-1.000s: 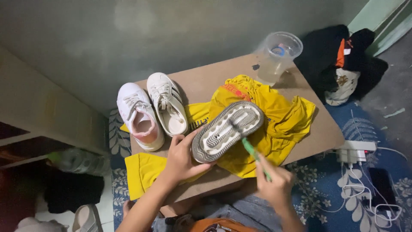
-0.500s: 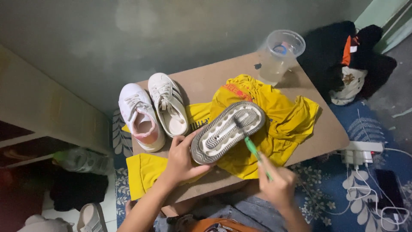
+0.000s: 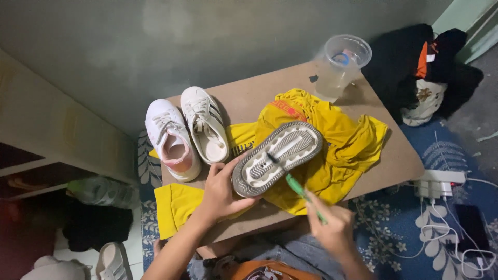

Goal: Scrubbing the sole of a sneaker with a toothbrush and water to clean it.

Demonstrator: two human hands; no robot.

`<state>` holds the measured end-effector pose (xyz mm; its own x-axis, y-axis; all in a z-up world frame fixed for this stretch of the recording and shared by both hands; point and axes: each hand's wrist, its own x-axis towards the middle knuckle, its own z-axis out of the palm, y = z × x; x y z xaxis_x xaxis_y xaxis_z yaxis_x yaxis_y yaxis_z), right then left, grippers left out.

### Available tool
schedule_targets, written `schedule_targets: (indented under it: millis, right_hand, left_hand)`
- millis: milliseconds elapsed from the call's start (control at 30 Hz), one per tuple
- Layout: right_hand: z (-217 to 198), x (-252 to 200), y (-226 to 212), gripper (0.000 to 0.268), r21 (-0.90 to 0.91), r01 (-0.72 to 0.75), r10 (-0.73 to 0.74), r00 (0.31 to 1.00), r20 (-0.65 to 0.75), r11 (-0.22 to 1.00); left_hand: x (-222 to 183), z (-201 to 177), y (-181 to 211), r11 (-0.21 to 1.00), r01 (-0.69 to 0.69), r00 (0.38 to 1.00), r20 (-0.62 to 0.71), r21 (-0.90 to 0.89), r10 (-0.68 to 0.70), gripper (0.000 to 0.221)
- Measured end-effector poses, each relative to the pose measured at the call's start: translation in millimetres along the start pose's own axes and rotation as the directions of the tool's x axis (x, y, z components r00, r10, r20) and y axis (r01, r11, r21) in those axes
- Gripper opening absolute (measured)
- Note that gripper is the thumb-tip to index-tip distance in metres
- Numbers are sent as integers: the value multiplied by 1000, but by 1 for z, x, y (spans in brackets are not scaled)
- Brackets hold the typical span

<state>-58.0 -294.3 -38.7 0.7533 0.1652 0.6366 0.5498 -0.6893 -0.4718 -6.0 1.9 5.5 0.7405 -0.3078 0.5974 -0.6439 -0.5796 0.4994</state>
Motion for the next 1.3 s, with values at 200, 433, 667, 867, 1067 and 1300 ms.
schedule_targets:
  millis: [200, 433, 667, 867, 1067, 1300]
  right_hand:
    - [11, -7, 3, 32, -4, 10, -10, 999, -47, 1000]
    - [9, 2, 8, 33, -129, -137, 130, 990, -58, 982]
    - [-6, 11, -28, 33, -225, -81, 64, 994, -83, 971]
    - [-19, 21, -43, 32, -208, -155, 141, 987, -84, 966]
    - [-20, 18, -42, 34, -24, -400, 400, 911, 103, 916]
    - [-24, 17, -39, 37, -70, -599, 601, 777, 189, 797]
  left_hand:
    - [6, -10, 12, 998, 57, 998, 33, -24, -57, 99]
    - [3, -6, 4, 1000, 6, 1000, 20, 0, -6, 99]
    - [8, -9, 10, 998, -17, 1000, -16, 62, 18, 97]
    - [-34, 21, 48, 998, -47, 932, -362, -48, 26, 73]
    - [-46, 67, 121, 793, 180, 974, -7, -582, -225, 63]
    - [-24, 97, 137, -288, 506, 817, 559, -813, -141, 72]
